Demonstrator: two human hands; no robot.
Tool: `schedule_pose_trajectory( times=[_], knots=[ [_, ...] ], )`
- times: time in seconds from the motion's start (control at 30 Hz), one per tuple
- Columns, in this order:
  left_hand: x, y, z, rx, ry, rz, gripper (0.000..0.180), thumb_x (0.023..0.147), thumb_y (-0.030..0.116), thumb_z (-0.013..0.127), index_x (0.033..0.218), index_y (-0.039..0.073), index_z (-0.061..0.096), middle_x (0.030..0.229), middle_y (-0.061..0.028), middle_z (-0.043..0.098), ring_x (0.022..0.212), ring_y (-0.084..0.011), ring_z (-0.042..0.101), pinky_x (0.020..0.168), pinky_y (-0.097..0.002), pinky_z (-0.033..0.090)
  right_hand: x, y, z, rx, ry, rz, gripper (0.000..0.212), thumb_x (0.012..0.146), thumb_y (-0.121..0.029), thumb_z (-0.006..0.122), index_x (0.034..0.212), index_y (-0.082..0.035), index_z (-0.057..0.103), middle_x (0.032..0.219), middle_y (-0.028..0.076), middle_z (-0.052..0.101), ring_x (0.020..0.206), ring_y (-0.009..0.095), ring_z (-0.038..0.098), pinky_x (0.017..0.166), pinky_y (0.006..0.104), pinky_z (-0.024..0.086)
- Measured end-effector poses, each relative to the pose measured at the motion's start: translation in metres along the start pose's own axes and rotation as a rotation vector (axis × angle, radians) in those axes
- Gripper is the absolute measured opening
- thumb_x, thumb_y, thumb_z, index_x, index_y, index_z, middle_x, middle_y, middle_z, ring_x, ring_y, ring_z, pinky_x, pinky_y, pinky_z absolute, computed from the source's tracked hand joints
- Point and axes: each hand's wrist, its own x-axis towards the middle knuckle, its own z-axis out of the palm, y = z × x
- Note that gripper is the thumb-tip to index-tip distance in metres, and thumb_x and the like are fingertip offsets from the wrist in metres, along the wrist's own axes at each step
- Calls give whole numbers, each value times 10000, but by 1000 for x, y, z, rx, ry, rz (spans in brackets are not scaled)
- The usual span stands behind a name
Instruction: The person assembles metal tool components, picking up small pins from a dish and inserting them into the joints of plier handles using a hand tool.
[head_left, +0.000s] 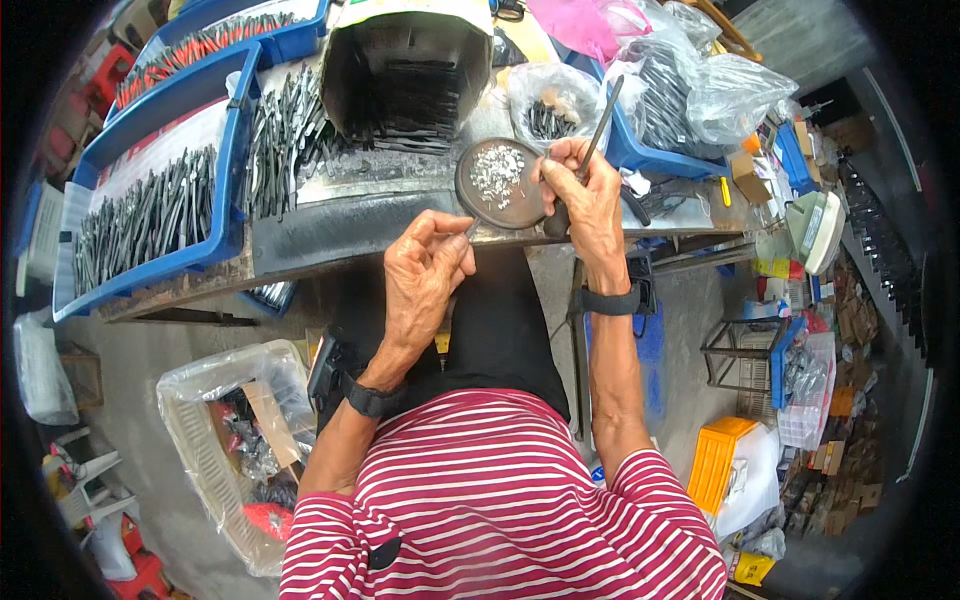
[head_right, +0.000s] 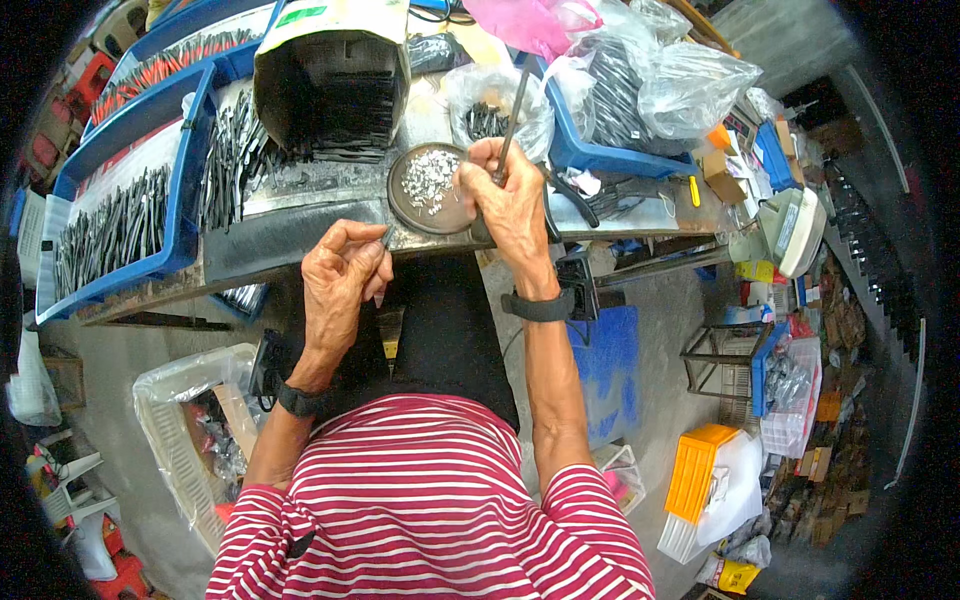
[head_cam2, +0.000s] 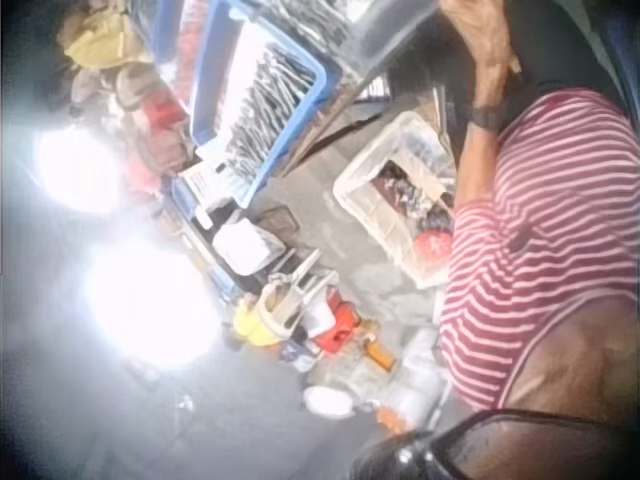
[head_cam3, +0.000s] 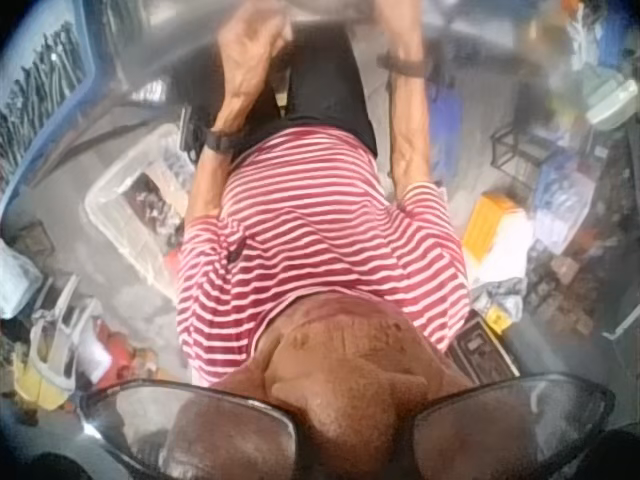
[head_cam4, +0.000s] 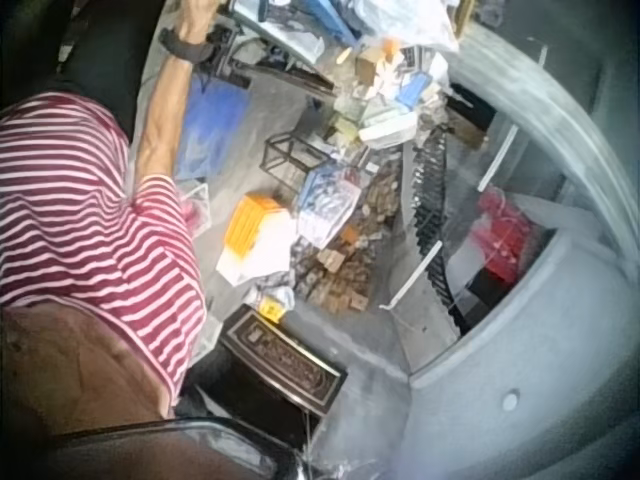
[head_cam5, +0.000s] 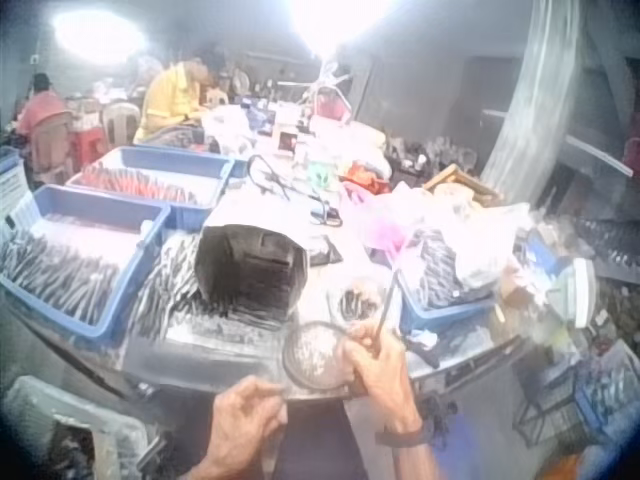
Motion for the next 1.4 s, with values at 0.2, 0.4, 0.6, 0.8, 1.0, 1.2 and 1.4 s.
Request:
schedule_pose_trajectory(
  times=[0.2, 0.4, 0.6, 0.8, 1.0, 1.2, 1.4],
  knots=[
    [-1, -3, 0, -82, 8, -1, 137, 843, 75, 503, 948, -12, 508, 618, -45, 511, 450, -32, 349, 434, -172, 331, -33, -4, 12, 149, -148, 59, 165, 778, -44, 560, 911, 2, 472, 742, 97, 564, 532, 81, 469, 448, 189, 387],
    [-3, 1, 1, -113, -19, -25, 125, 843, 60, 495, 942, -14, 510, 631, -36, 516, 482, -25, 373, 434, -157, 309, -50, -3, 22, 273, -131, 150, 181, 771, -32, 568, 924, 7, 481, 709, 96, 566, 511, 77, 466, 431, 188, 380],
    [-4, 1, 4, -169, -16, -38, 117, 837, 43, 498, 934, -21, 512, 620, -39, 524, 488, -24, 376, 430, -148, 272, -63, 1, 24, 389, -213, 202, 152, 781, -20, 523, 913, 45, 560, 707, 73, 565, 525, 76, 470, 452, 189, 390],
    [-6, 1, 3, -176, -55, -75, 109, 836, 42, 497, 924, -21, 513, 628, -43, 525, 482, -32, 377, 427, -155, 276, -68, -5, 21, 558, -226, 171, 236, 802, -40, 525, 1008, 74, 538, 762, 93, 559, 553, 82, 476, 476, 188, 391],
    [-7, -4, 4, -133, -80, -70, 130, 833, 70, 520, 941, 0, 528, 634, -39, 530, 478, -32, 371, 431, -155, 266, -70, -5, 21, 554, -94, 187, 225, 839, -98, 515, 990, 65, 549, 699, 79, 556, 507, 74, 457, 437, 186, 374],
    [-13, 0, 9, -39, -109, -33, 110, 834, 27, 495, 923, 5, 555, 657, 8, 501, 592, -28, 439, 499, -151, 342, -69, -1, 20, 531, 15, 205, 204, 840, -118, 516, 914, 60, 580, 647, 73, 552, 473, 72, 448, 413, 194, 373],
    [-15, -9, 13, 167, -65, 137, 106, 817, -3, 501, 891, 12, 575, 621, -1, 496, 562, -55, 449, 501, -189, 366, -69, -1, 22, 474, 60, 161, 199, 841, -121, 515, 888, 61, 582, 648, 81, 553, 509, 86, 484, 426, 201, 396]
  ],
)
